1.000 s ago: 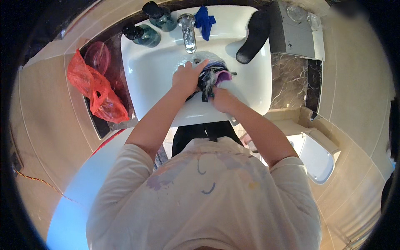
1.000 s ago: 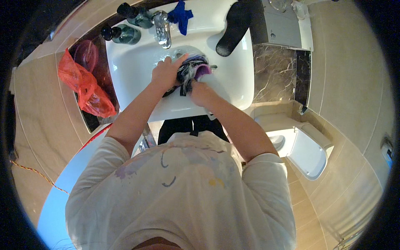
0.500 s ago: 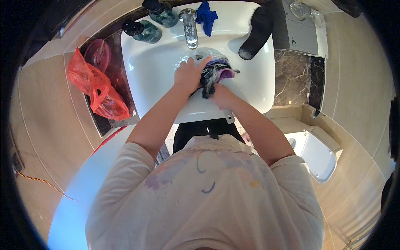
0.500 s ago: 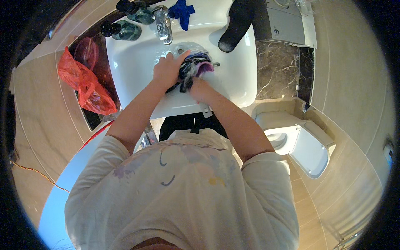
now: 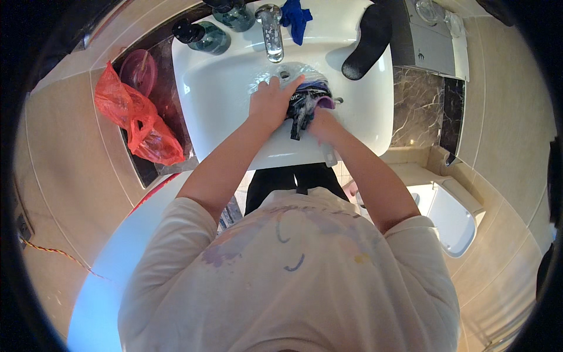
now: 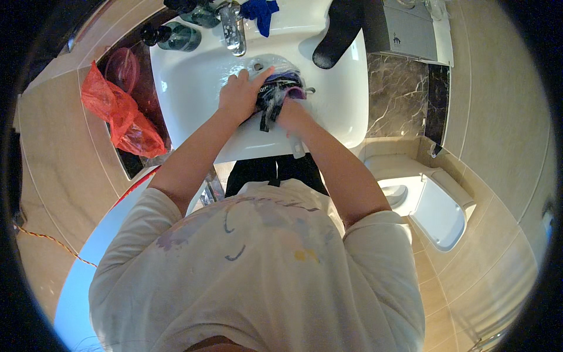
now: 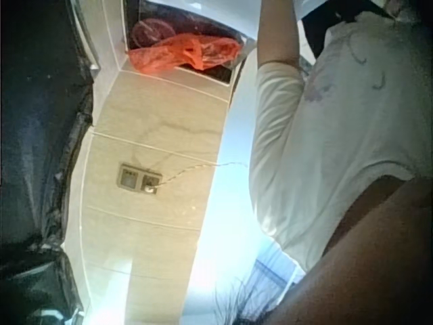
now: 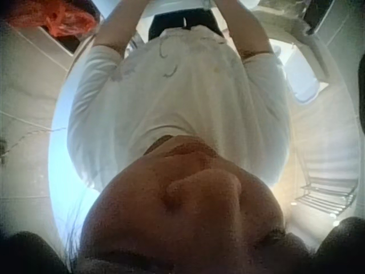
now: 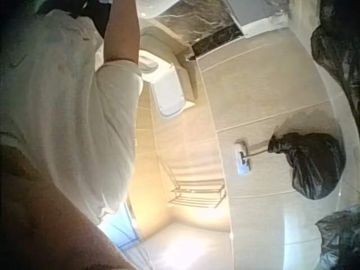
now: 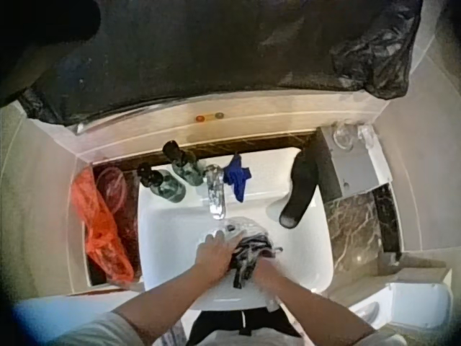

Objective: The person scrubs a black and white sneaker with a brush and soapy water in a bathroom sink. They repeatedly rinse the shoe under running water and continue scrubbing different parts of the shoe throughout the clip.

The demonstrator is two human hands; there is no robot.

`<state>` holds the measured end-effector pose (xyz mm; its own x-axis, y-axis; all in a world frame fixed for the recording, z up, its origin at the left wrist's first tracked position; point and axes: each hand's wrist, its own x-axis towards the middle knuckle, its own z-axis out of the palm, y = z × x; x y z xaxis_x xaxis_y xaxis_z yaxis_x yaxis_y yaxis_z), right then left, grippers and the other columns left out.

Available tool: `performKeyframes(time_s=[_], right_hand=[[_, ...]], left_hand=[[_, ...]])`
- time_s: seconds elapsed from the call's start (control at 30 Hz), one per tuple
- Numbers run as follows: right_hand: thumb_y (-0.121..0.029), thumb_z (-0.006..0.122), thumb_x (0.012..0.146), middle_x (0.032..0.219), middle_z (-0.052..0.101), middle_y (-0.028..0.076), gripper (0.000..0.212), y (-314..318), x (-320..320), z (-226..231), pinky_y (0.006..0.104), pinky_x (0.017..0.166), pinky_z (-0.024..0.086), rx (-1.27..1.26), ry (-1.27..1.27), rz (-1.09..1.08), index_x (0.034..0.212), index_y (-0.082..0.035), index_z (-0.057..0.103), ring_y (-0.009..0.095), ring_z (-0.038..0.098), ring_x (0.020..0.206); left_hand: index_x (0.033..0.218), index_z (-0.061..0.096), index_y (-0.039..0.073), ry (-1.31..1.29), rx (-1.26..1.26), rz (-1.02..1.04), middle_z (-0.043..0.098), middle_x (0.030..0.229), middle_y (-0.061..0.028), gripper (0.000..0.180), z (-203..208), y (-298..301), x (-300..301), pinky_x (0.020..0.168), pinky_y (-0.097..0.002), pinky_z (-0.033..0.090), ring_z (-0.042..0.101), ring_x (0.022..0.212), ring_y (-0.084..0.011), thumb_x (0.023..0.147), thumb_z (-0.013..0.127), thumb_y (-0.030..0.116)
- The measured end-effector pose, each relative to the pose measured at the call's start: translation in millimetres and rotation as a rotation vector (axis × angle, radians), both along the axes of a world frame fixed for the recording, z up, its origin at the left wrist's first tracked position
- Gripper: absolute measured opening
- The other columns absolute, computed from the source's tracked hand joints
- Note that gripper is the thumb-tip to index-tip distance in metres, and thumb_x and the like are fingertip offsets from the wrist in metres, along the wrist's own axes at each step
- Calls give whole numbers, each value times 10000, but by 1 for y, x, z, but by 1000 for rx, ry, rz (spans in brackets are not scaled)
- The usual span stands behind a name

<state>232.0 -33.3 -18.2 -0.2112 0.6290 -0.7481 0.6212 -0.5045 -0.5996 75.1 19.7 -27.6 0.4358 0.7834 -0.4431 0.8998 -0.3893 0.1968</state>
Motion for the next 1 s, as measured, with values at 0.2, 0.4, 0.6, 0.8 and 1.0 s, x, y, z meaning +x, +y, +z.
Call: performKeyframes(time_s=[0.2, 0.4, 0.6, 0.8, 1.0], right_hand=[[-109, 564, 828, 978, 673, 252, 522, 10, 32, -8, 468, 724, 539, 224, -341, 321, 1327, 4, 465, 375, 677, 807], [-92, 567, 827, 871, 678, 200, 404, 7, 22, -67, 433, 506, 542, 188, -211, 97, 1218, 7, 547, 323, 680, 652], [-105, 552, 809, 956, 670, 254, 333, -10, 1, -22, 442, 752, 553, -155, -30, 136, 1113, 13, 622, 358, 687, 754], [-130, 543, 846, 903, 662, 243, 510, -7, 25, 27, 392, 669, 554, -48, -11, 277, 1356, -138, 518, 271, 666, 600], [-166, 546, 895, 795, 644, 182, 533, 1, 56, 44, 364, 613, 531, -9, -79, 88, 1421, -210, 471, 212, 616, 536]], left_hand=[[1464, 294, 435, -24, 6, -9, 534, 1096, -148, 919, -1, 11, -5, 786, -456, 545, 587, 995, -355, 728, 798, 216], [1463, 305, 435, -66, 32, -18, 535, 1134, -141, 975, -6, 3, -5, 814, -443, 547, 585, 1026, -346, 680, 835, 195], [1456, 313, 456, -43, 34, -50, 535, 1197, -144, 1017, -9, 6, -9, 845, -472, 522, 567, 1087, -357, 625, 872, 276], [1452, 315, 481, -99, 154, -31, 482, 1340, -144, 1088, -13, 25, -39, 1016, -539, 324, 448, 1258, -382, 539, 900, 400], [1399, 410, 21, -496, 70, 328, 505, 1265, -221, 849, -29, -1, -59, 957, -431, 451, 533, 1152, -350, 723, 806, 347]])
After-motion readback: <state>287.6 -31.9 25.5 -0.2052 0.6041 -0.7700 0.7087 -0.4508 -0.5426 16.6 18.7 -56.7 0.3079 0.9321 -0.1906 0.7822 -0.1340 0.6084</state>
